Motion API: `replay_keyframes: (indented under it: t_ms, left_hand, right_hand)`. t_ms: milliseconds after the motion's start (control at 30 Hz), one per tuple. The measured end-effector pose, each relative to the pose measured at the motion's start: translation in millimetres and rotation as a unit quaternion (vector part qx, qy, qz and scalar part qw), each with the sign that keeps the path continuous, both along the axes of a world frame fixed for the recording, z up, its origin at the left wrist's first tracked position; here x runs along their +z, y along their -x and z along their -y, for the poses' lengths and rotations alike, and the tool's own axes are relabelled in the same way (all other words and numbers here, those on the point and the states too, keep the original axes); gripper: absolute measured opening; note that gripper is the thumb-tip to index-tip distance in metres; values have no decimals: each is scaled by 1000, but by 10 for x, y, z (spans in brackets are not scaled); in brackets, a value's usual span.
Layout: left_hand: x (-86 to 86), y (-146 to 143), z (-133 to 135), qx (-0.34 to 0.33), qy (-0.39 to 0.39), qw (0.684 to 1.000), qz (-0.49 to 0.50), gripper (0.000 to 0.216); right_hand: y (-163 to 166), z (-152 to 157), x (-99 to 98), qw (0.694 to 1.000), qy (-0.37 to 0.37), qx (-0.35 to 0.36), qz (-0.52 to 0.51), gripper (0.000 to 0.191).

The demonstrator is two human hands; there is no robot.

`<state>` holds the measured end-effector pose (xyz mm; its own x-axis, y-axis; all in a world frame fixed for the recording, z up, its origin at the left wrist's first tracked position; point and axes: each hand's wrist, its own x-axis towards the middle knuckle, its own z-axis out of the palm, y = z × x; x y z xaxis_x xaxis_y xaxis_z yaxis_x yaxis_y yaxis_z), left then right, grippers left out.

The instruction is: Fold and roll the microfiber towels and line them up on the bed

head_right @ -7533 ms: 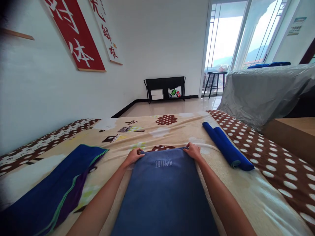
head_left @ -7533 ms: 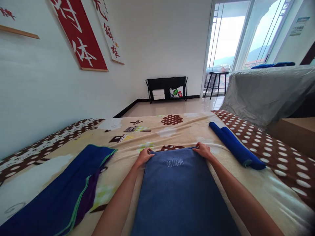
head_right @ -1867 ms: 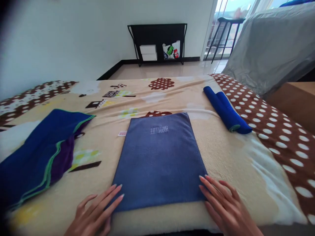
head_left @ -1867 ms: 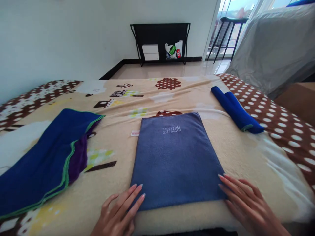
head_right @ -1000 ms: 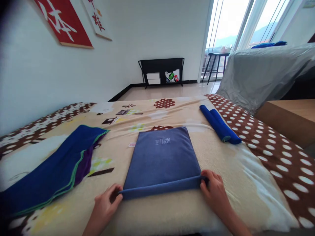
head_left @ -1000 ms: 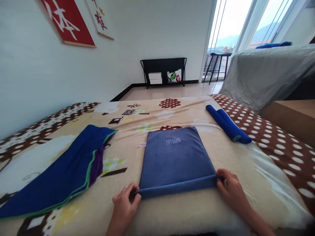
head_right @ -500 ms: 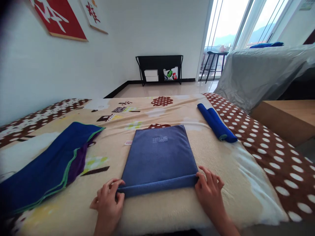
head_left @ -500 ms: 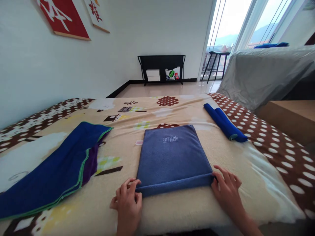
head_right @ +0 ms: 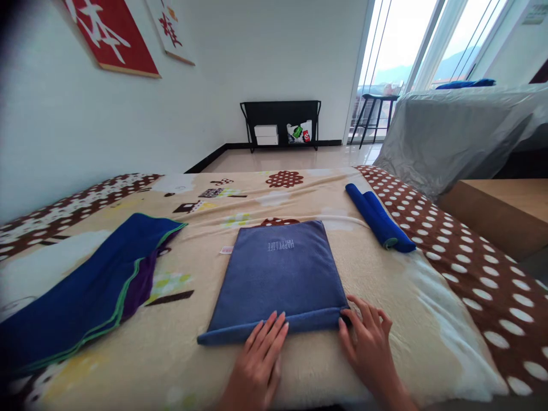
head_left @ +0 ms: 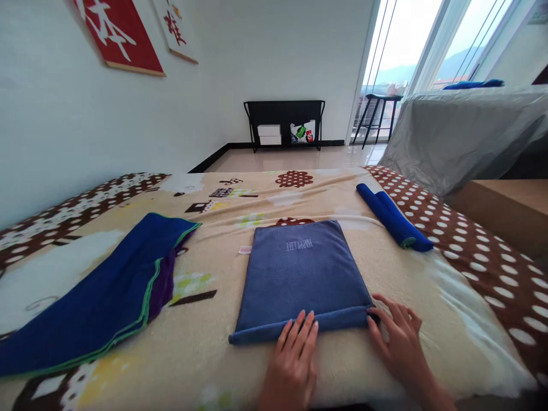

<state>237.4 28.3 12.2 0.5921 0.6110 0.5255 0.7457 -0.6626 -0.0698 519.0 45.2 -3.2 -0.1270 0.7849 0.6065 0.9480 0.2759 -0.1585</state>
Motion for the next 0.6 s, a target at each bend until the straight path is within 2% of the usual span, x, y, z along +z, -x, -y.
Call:
replay_keyframes:
  t_ms: [67, 133, 200, 267, 333, 433, 533, 600]
  left_hand:
    - [-22, -61, -53, 24, 28, 999, -2, 60]
    - [-61, -47, -88, 28, 49, 998, -5, 61]
    - [-105, -6, -97, 19, 61, 998, -8, 59]
    - [-133, 22, -91, 1, 63, 998, -2, 54]
    - [-127, 24, -85, -18, 68, 997, 2, 53]
    - [-57, 32, -89, -18, 77, 997, -20, 55]
    - [28, 208, -87, -2, 74, 995, -59, 58]
    - [52, 472, -66, 13, 60, 996, -68, 59]
  right_hand:
    - [91, 59, 77, 1000, -10, -3, -3, 21]
    - [269, 110, 173, 999, -4, 38, -1, 35]
    - [516, 131, 270, 988, 36, 149, 24, 54]
    - [767, 113, 344, 959, 88, 266, 54, 71]
    - [939, 74, 375, 936, 126, 321, 68, 82]
    - [928, 23, 341, 934, 153, 315, 76, 83]
    - [611, 19, 254, 944, 146, 277, 104, 79]
    - [315, 44, 198, 952, 139, 247, 116, 77]
